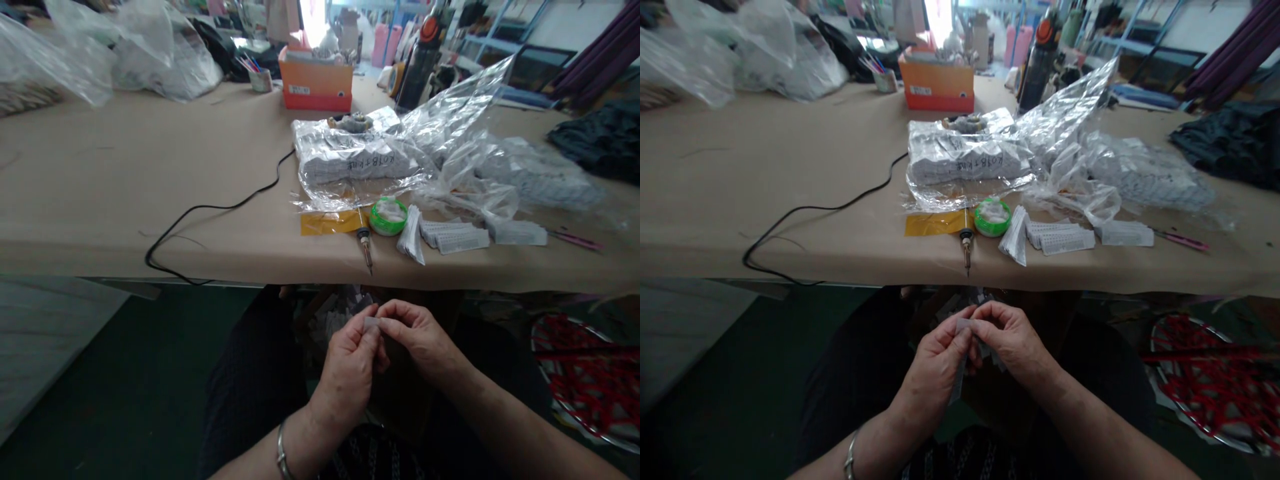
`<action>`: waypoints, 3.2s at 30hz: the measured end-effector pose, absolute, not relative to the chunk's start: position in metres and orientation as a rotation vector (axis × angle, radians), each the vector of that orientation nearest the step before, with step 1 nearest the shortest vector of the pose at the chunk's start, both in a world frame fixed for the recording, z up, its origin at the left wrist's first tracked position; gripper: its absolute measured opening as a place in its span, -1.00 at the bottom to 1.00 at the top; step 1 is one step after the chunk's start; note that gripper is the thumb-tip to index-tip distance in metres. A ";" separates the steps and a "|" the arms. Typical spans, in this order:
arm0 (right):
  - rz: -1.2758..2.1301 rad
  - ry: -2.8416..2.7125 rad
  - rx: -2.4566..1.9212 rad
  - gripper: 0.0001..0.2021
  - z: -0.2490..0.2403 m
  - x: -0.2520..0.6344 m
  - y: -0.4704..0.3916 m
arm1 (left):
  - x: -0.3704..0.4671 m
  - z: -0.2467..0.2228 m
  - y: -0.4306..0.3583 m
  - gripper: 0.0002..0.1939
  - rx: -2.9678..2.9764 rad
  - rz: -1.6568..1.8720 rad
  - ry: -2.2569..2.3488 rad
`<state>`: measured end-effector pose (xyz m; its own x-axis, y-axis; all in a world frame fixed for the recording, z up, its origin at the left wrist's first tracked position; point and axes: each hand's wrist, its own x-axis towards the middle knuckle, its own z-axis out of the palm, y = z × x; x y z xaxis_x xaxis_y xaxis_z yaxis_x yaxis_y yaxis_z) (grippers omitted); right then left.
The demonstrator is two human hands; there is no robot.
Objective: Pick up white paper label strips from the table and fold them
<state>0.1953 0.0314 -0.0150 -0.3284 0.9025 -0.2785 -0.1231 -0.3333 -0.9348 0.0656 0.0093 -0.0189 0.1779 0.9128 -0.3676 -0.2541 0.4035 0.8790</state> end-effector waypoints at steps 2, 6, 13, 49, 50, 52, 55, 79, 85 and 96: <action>1.782 -1.105 -1.124 -0.80 -0.015 0.192 0.033 | 0.065 -0.019 0.009 -0.60 0.797 0.960 1.073; 1.779 -1.130 -1.161 -0.81 -0.014 0.190 0.037 | 0.063 -0.021 0.009 -0.64 0.829 0.976 1.075; 1.417 -1.452 -1.332 -0.86 -0.001 0.192 0.055 | 0.054 -0.014 0.024 -0.78 1.042 1.084 1.186; 0.704 -1.804 -1.280 -0.91 0.002 0.195 0.089 | 0.052 -0.010 0.070 -0.85 1.570 1.187 1.393; 0.699 -1.799 -1.284 -0.91 0.002 0.195 0.090 | 0.052 -0.010 0.071 -0.85 1.566 1.192 1.390; 0.696 -1.791 -1.288 -0.90 0.002 0.194 0.091 | 0.052 -0.009 0.073 -0.84 1.563 1.202 1.388; 0.732 -1.800 -1.283 -0.89 0.002 0.195 0.088 | 0.052 -0.008 0.071 -0.85 1.564 1.198 1.390; -0.132 -1.932 -1.276 -0.84 0.031 0.267 0.125 | 0.037 -0.040 0.045 -0.87 1.369 1.028 1.484; -0.228 -2.211 -1.262 -0.67 -0.003 0.286 0.096 | 0.055 -0.038 0.040 -0.86 1.343 0.934 1.408; -0.262 -2.123 -1.085 -0.84 -0.004 0.288 0.077 | 0.103 -0.008 0.049 -0.78 0.646 0.825 0.993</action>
<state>0.2875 0.0771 -0.0039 -0.3815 0.6212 0.6845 0.7692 0.6240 -0.1376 0.1032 0.0490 -0.0080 0.3018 0.8354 -0.4595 -0.2981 0.5404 0.7868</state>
